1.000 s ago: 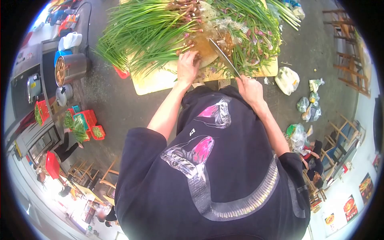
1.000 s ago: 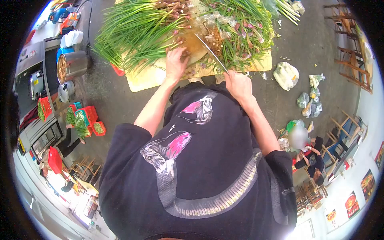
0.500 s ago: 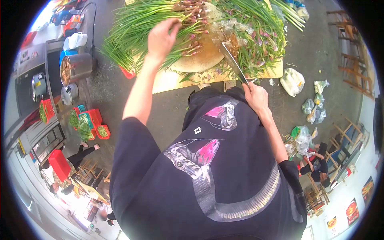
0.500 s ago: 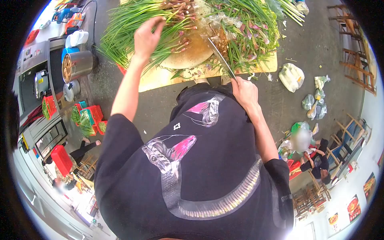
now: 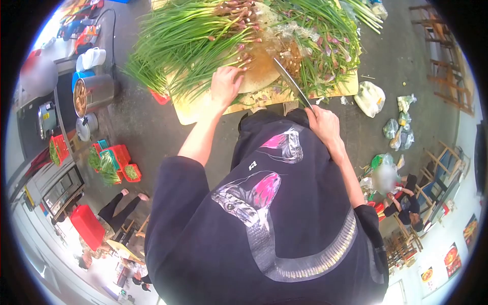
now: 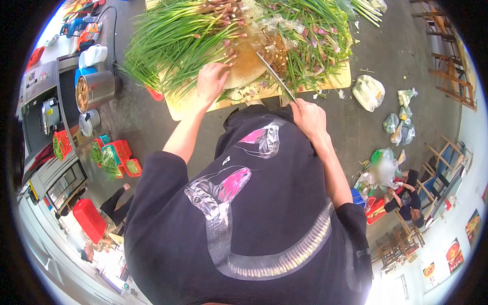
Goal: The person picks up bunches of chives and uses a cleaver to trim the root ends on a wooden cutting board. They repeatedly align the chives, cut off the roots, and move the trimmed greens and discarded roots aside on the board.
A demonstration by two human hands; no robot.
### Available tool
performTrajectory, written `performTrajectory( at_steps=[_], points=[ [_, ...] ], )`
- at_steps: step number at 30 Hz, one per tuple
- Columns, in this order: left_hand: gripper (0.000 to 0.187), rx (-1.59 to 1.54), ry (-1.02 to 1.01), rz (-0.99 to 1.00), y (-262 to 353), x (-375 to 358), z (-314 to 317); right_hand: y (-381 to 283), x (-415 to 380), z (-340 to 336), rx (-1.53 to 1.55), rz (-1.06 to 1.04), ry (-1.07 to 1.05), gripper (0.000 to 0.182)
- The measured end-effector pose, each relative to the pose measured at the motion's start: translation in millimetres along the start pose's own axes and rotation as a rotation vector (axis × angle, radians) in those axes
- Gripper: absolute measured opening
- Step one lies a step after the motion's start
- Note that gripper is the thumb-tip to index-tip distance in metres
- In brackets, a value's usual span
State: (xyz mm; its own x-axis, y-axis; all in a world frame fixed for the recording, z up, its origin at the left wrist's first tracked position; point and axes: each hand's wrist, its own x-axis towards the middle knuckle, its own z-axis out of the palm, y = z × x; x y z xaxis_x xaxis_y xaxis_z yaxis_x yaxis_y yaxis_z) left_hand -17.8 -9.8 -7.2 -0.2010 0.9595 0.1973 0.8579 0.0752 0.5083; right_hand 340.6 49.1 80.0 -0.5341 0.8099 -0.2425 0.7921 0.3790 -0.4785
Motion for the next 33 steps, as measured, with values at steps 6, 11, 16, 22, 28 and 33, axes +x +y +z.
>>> performTrajectory(
  at_steps=[6, 11, 16, 22, 28, 33],
  points=[
    [0.014, 0.043, 0.082, -0.013, 20, -2, 7, 0, 12, 3, -0.032, -0.059, -0.082, 0.028],
    [0.020, 0.103, 0.027, 0.141, 16, -18, 28, -13, 16, -5, -0.025, -0.141, -0.063, 0.029],
    [0.017, 0.058, 0.030, 0.113, 24, -23, 29, -21, 30, -12, -0.098, -0.190, -0.124, 0.028],
    [0.018, 0.042, 0.019, 0.094, 29, -22, 28, -23, 25, -5, -0.113, -0.211, -0.177, 0.022],
    [0.023, 0.027, 0.009, 0.096, 25, -24, 30, -23, 23, -6, -0.145, -0.218, -0.205, 0.021],
    [0.025, -0.042, 0.028, 0.137, 24, -17, 27, -23, 25, -6, -0.165, -0.221, -0.180, 0.021]
  ],
)
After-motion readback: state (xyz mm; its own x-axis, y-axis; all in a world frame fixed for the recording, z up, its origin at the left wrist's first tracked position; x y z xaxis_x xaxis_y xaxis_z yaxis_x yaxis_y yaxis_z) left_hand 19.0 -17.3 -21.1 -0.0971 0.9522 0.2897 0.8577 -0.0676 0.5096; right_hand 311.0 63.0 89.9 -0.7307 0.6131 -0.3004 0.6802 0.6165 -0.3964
